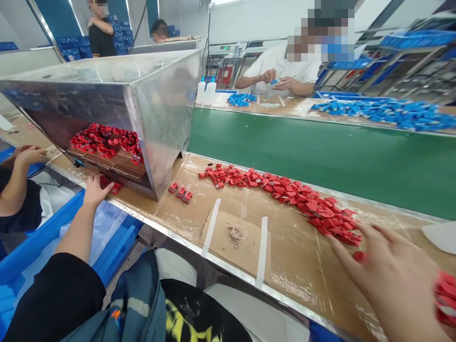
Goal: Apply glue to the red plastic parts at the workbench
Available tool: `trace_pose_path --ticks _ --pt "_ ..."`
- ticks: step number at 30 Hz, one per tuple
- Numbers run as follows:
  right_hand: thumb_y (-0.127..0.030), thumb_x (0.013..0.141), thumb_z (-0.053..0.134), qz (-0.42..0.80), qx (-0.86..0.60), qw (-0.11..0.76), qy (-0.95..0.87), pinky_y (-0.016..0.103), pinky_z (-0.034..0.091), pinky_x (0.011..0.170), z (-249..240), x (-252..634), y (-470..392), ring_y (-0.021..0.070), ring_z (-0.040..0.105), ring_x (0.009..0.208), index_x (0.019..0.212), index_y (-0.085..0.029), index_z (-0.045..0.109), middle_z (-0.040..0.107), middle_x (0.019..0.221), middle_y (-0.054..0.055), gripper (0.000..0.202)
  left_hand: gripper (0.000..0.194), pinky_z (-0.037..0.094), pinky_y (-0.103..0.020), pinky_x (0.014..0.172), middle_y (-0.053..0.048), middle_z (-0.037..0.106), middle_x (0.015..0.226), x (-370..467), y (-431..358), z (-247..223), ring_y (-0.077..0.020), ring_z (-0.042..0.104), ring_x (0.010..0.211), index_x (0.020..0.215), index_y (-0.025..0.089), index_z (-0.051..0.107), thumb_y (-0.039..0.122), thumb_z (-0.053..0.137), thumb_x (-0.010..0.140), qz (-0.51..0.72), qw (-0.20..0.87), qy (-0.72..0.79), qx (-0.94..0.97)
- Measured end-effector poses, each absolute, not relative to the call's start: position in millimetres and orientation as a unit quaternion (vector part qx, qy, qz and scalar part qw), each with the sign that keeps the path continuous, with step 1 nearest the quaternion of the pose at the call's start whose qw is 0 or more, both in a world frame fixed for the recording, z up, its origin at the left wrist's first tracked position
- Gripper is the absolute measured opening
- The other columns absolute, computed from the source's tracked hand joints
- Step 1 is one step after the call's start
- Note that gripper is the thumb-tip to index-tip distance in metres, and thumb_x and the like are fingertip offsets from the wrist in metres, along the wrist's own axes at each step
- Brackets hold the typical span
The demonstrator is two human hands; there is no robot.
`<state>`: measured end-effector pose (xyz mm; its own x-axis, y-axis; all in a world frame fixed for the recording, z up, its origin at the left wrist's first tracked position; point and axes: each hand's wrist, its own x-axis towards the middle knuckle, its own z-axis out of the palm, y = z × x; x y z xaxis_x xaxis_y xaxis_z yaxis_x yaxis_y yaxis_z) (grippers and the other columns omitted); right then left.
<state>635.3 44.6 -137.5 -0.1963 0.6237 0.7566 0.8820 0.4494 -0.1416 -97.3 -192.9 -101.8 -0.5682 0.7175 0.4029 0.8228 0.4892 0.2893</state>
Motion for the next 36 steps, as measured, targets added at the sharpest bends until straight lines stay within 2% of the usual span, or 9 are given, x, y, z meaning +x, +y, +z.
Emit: trace_pose_path --ticks 3,6,10,13,17,22,28,33,36 --pt "-0.063 0.097 0.052 -0.146 -0.405 0.358 -0.828 0.054 0.052 0.088 -118 578 56 0.0397 0.066 0.114 0.133 -0.022 0.068 0.068 0.126 0.025 0.057 0.059 0.046 -0.048 0.103 -0.019 0.056 0.126 -72 -192 -108 -0.0373 0.054 0.120 0.113 0.015 0.062 0.064 0.064 0.080 -0.163 0.122 -0.824 -0.529" --pt "-0.048 0.099 0.058 -0.047 -0.350 0.401 -0.845 0.053 0.049 0.102 -102 516 64 0.0348 0.063 0.119 0.125 -0.021 0.069 0.068 0.126 0.018 0.040 0.040 0.047 -0.047 0.098 -0.014 0.062 0.113 -28 -188 -103 -0.0342 0.059 0.107 0.102 0.020 0.068 0.057 0.058 0.089 -0.105 0.116 -0.772 -0.615" --pt "-0.042 0.102 0.056 0.135 -0.319 0.429 -0.834 0.035 0.052 0.082 -105 467 67 0.0225 0.067 0.090 0.105 -0.020 0.071 0.072 0.098 0.009 0.026 0.028 0.049 -0.040 0.084 -0.010 0.066 0.091 32 -183 -97 -0.0299 0.060 0.094 0.087 0.024 0.069 0.051 0.061 0.089 -0.078 0.039 -0.687 -0.721" --pt "-0.043 0.102 0.054 0.220 -0.309 0.407 -0.831 0.028 0.042 0.064 -118 461 64 0.0158 0.057 0.067 0.088 -0.019 0.068 0.066 0.078 0.004 0.032 0.027 0.050 -0.038 0.078 -0.008 0.067 0.085 82 -173 -97 -0.0259 0.061 0.085 0.084 0.023 0.069 0.050 0.064 0.087 -0.201 -0.091 -0.630 -0.744" --pt "-0.047 0.103 0.049 0.251 -0.239 0.299 -0.889 0.027 0.031 0.062 -124 475 60 0.0126 0.046 0.060 0.070 -0.018 0.055 0.052 0.063 -0.001 0.044 0.043 0.053 -0.034 0.059 -0.006 0.059 0.076 163 -135 -88 -0.0237 0.061 0.076 0.080 0.021 0.060 0.060 0.047 0.091 -0.588 -0.384 -0.509 -0.497" --pt "-0.045 0.102 0.050 0.257 -0.140 0.208 -0.933 0.027 0.027 0.061 -111 486 58 0.0110 0.037 0.056 0.064 -0.019 0.038 0.043 0.060 -0.003 0.047 0.043 0.045 -0.025 0.041 -0.004 0.054 0.073 239 -51 -63 -0.0213 0.064 0.070 0.076 0.020 0.053 0.060 0.046 0.090 -0.607 -0.664 -0.361 -0.246" --pt "-0.033 0.104 0.044 0.204 -0.109 0.200 -0.952 0.027 0.026 0.063 -104 485 50 0.0126 0.044 0.063 0.067 -0.019 0.040 0.049 0.065 0.000 0.040 0.048 0.041 -0.026 0.039 -0.001 0.062 0.068 267 47 -79 -0.0152 0.058 0.046 0.094 0.020 0.061 0.067 0.053 0.091 -0.589 -0.628 -0.365 -0.354" --pt "-0.022 0.094 0.051 0.220 -0.111 0.188 -0.951 0.028 0.025 0.062 -103 486 46 0.0118 0.038 0.059 0.063 -0.019 0.039 0.047 0.061 -0.001 0.034 0.058 0.045 -0.026 0.047 -0.001 0.062 0.069 274 63 -102 -0.0158 0.062 0.053 0.096 0.022 0.058 0.079 0.052 0.087 -0.542 -0.563 -0.419 -0.462" --pt "-0.021 0.094 0.053 0.300 -0.097 0.203 -0.927 0.027 0.026 0.060 -104 484 45 0.0099 0.033 0.056 0.061 -0.019 0.035 0.040 0.058 -0.004 0.037 0.053 0.048 -0.027 0.057 0.000 0.064 0.077 271 54 -103 -0.0159 0.063 0.060 0.103 0.024 0.054 0.073 0.059 0.085 -0.477 -0.468 -0.450 -0.592"
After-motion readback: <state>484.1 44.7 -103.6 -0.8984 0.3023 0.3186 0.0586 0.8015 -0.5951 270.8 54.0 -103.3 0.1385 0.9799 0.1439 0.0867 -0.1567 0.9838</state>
